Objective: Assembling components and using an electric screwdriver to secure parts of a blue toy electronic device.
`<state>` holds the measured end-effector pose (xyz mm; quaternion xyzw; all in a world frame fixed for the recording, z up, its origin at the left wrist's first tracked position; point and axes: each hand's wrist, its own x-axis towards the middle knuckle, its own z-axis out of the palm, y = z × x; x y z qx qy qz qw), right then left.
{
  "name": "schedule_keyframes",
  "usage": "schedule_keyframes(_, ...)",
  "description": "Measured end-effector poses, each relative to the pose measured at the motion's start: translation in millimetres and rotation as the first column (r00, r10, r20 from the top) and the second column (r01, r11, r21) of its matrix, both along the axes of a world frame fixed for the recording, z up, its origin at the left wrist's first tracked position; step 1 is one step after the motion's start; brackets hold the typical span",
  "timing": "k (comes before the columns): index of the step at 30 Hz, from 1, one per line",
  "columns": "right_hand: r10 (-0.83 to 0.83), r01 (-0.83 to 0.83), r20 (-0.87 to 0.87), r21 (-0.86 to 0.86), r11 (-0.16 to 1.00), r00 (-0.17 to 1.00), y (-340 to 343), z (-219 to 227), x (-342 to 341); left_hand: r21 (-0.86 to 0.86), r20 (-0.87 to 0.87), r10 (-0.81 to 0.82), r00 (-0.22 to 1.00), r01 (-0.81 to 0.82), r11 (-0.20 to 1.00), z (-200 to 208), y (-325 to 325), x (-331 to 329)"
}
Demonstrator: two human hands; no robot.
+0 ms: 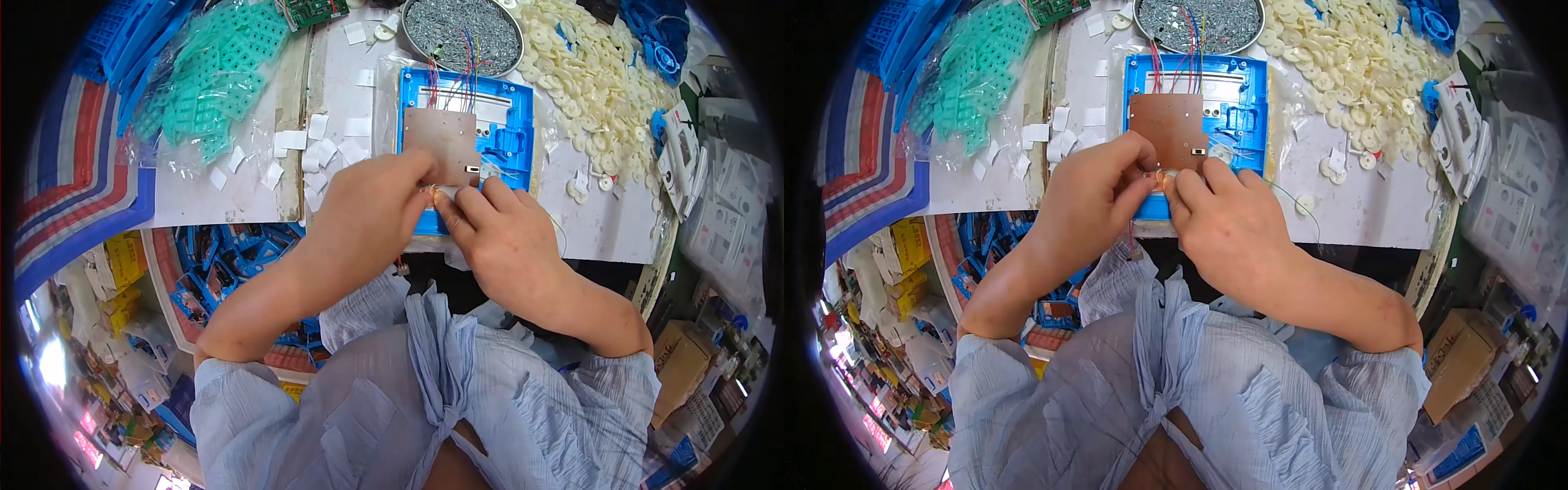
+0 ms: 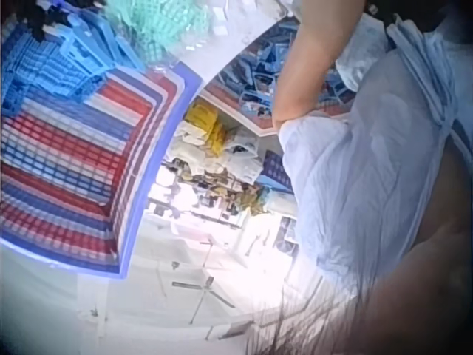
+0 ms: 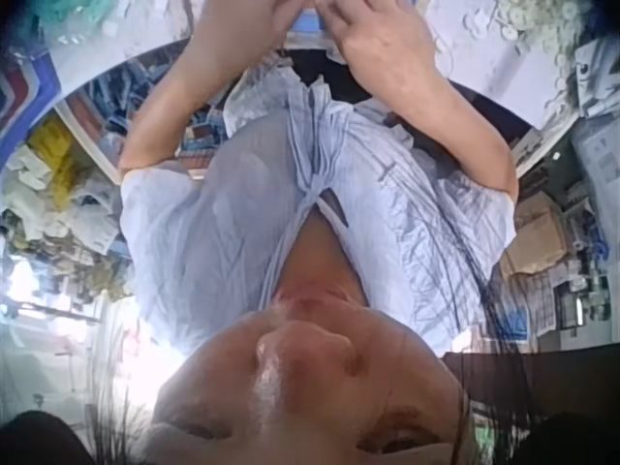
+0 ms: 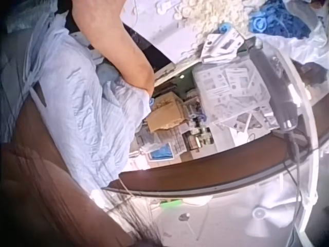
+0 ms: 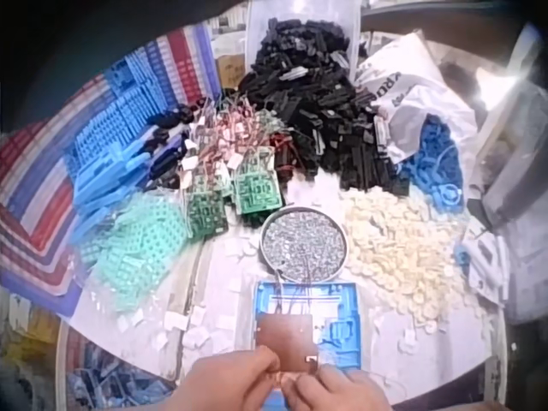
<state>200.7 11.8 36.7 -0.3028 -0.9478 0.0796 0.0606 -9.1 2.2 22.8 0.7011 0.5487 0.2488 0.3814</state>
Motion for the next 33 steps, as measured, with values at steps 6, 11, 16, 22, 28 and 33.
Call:
schedule_keyframes(6, 0.032, -0.029, 0.097, -0.039, 0.999, 0.995, -4.4, 5.0, 2.1, -0.308, 0.430, 0.336, 0.838, -0.214, 0.927, 7.9, -4.8, -30.2)
schedule_keyframes(11, 0.083, -0.083, 0.007, -0.067, 0.994, 0.996, -0.3, 2.9, 5.6, 0.352, -0.131, 0.304, 0.943, -0.243, 0.904, -7.8, -34.3, -29.6)
schedule_keyframes(16, 0.069, -0.072, -0.054, -0.059, 0.996, 0.996, 3.8, -0.1, 5.5, 0.262, -0.036, 0.065, 0.997, -0.053, 0.964, -16.6, -59.1, -17.4)
schedule_keyframes(22, 0.092, -0.091, 0.056, -0.013, 0.996, 0.994, 3.2, 6.0, -8.3, 0.141, 0.294, 0.277, 0.915, -0.328, 0.934, 0.1, -27.4, -30.3)
schedule_keyframes(28, 0.172, -0.170, 0.017, -0.099, 0.981, 0.985, 13.3, 9.0, -0.3, -0.292, 0.589, 0.405, 0.699, -0.282, 0.914, 0.4, -4.0, -14.9)
schedule_keyframes(33, 0.165, -0.172, -0.050, -0.275, 0.946, 0.985, 20.9, 15.3, 13.6, -0.445, 0.705, 0.497, 0.506, -0.229, 0.866, -12.2, -2.5, -10.3)
